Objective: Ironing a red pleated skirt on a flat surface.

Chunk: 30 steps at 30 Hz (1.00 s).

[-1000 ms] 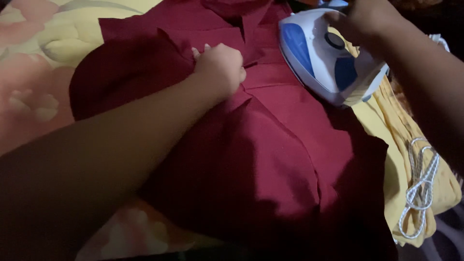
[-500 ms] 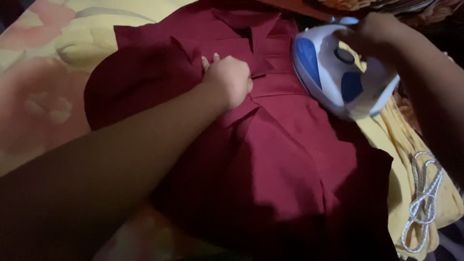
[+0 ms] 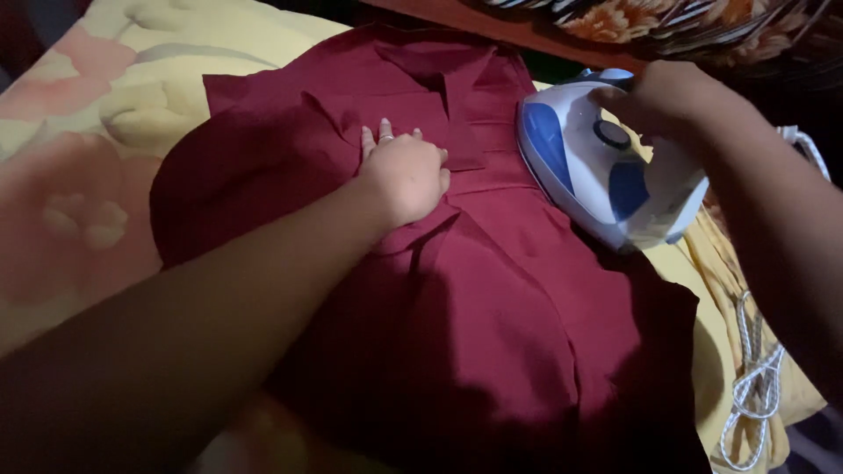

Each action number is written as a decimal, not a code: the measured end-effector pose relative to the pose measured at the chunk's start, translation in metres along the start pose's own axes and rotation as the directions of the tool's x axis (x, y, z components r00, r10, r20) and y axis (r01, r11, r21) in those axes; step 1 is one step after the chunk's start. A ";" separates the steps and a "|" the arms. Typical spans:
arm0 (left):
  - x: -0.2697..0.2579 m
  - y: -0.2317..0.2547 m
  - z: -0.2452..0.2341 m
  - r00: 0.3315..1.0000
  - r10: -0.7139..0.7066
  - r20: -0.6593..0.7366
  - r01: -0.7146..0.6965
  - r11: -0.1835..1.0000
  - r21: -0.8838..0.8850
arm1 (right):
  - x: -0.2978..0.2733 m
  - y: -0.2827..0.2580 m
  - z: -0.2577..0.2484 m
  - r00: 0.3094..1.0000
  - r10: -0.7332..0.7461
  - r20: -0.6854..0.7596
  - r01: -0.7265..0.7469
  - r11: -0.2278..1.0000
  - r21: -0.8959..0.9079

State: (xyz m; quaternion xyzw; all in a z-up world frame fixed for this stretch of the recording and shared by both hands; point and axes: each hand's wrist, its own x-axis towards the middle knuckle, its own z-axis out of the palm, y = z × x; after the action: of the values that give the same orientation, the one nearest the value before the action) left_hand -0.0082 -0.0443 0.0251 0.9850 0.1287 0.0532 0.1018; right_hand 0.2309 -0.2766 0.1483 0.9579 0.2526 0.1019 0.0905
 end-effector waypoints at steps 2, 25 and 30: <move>0.004 -0.002 0.008 1.000 0.024 -0.010 -0.024 0.999 -0.029 | 0.003 0.002 0.003 0.998 0.059 -0.022 -0.058 0.998 0.003; -0.001 0.001 0.000 0.999 0.026 -0.022 -0.027 0.999 -0.035 | 0.004 0.004 -0.006 1.000 -0.016 0.015 0.016 0.999 -0.041; -0.003 0.003 0.002 1.000 0.013 -0.021 -0.014 0.999 -0.037 | -0.001 0.000 -0.001 1.000 0.012 -0.004 -0.013 0.997 -0.081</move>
State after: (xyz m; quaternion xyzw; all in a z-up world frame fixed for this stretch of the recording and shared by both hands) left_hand -0.0097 -0.0485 0.0234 0.9832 0.1222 0.0663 0.1182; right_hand 0.2293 -0.2769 0.1495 0.9548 0.2425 0.1144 0.1280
